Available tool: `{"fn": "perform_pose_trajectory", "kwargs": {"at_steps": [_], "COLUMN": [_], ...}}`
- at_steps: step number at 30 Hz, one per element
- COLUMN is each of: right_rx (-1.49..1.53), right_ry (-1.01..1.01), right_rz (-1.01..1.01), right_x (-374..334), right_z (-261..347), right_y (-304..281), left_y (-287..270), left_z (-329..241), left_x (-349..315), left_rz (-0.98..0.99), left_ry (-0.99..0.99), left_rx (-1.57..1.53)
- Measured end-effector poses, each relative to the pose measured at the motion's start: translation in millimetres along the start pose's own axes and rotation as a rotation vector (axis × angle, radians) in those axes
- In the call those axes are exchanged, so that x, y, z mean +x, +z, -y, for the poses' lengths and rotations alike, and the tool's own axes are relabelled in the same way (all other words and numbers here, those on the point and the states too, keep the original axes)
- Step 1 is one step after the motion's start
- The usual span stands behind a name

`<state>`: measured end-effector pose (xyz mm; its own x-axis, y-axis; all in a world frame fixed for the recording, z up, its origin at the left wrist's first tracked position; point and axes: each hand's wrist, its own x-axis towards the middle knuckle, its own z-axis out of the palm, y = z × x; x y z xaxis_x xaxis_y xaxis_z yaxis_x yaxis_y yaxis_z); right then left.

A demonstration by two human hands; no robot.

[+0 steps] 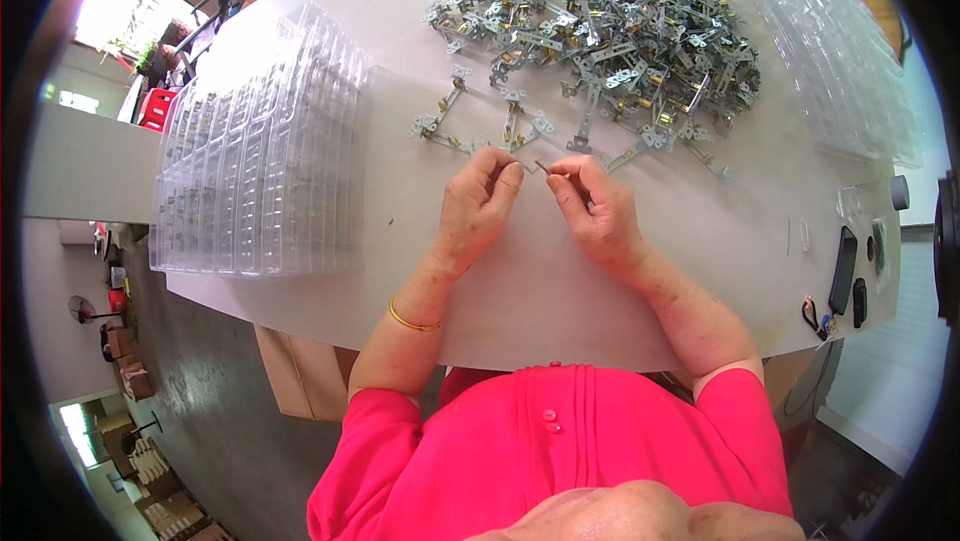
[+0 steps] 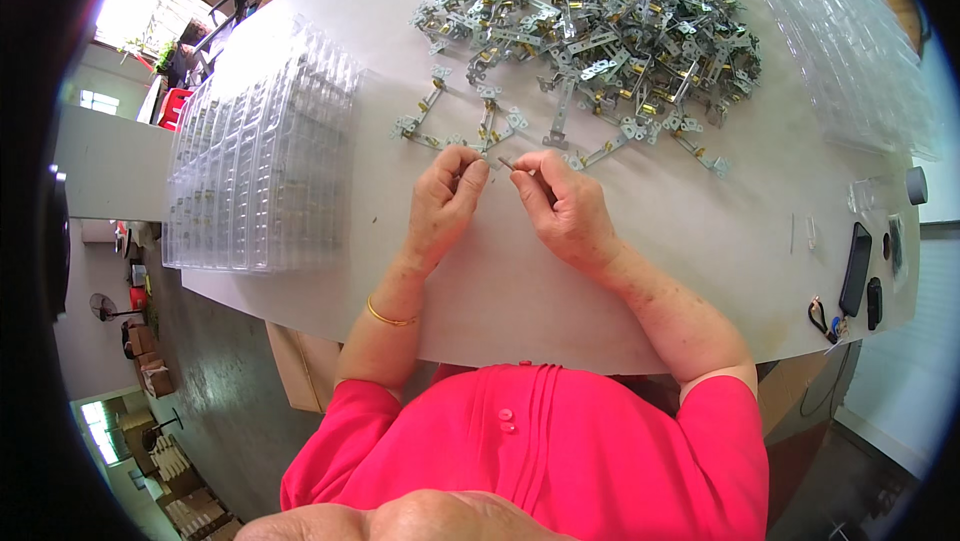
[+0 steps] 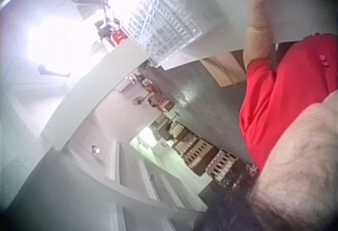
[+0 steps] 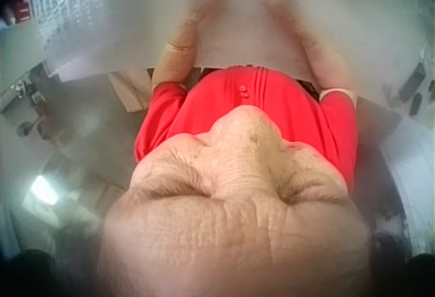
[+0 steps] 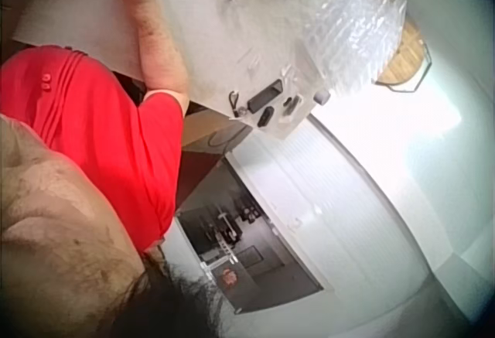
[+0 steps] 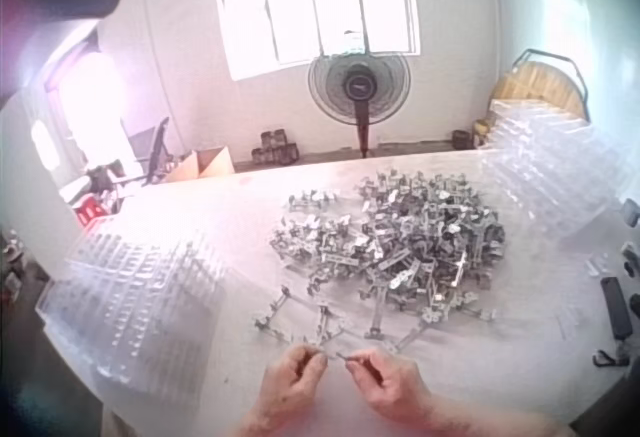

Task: The person picks up a metal bracket and a pin from the table, inserts the pin into the bracket by hand, and places the assembled unit into a plastic tray. This process is repeated for several more brackets and pins.

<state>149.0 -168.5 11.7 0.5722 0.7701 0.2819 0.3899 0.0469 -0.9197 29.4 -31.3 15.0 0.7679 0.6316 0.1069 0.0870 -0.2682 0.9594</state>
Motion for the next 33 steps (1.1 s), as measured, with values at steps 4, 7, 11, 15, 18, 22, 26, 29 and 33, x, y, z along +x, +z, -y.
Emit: {"fn": "perform_pose_trajectory", "kwargs": {"at_steps": [4, 7, 11, 15, 18, 22, 26, 29, 33], "right_rx": [0.061, 0.112, 0.084, 0.052, -0.030, -0.120, -0.048, -0.002, 0.082], "right_ry": [0.050, 0.069, 0.069, 0.071, -0.005, -0.106, -0.214, -0.159, 0.037], "right_rz": [-0.014, -0.004, 0.043, 0.021, -0.006, -0.067, -0.175, -0.225, -0.071], "right_x": [-1, -1, -2, -2, 1, 2, 5, 3, 0], "right_z": [1, 2, -5, 0, 0, 3, 4, -3, 4], "right_y": [2, 3, 3, 3, 3, 3, 2, -1, 1], "left_y": [0, 0, 2, 2, 2, 5, 6, 0, -9], "left_z": [0, -3, 1, 0, 1, 7, 7, -3, 1], "left_x": [-1, -3, -4, -4, -4, -5, -7, -3, 2], "left_rz": [0.006, 0.024, 0.034, 0.042, 0.045, 0.051, 0.121, 0.156, 0.160], "left_ry": [0.123, 0.103, 0.177, 0.256, 0.354, 0.419, 0.332, -0.021, -0.287], "left_rx": [0.090, 0.117, 0.162, 0.210, 0.261, 0.280, 0.147, -0.193, -0.550]}}
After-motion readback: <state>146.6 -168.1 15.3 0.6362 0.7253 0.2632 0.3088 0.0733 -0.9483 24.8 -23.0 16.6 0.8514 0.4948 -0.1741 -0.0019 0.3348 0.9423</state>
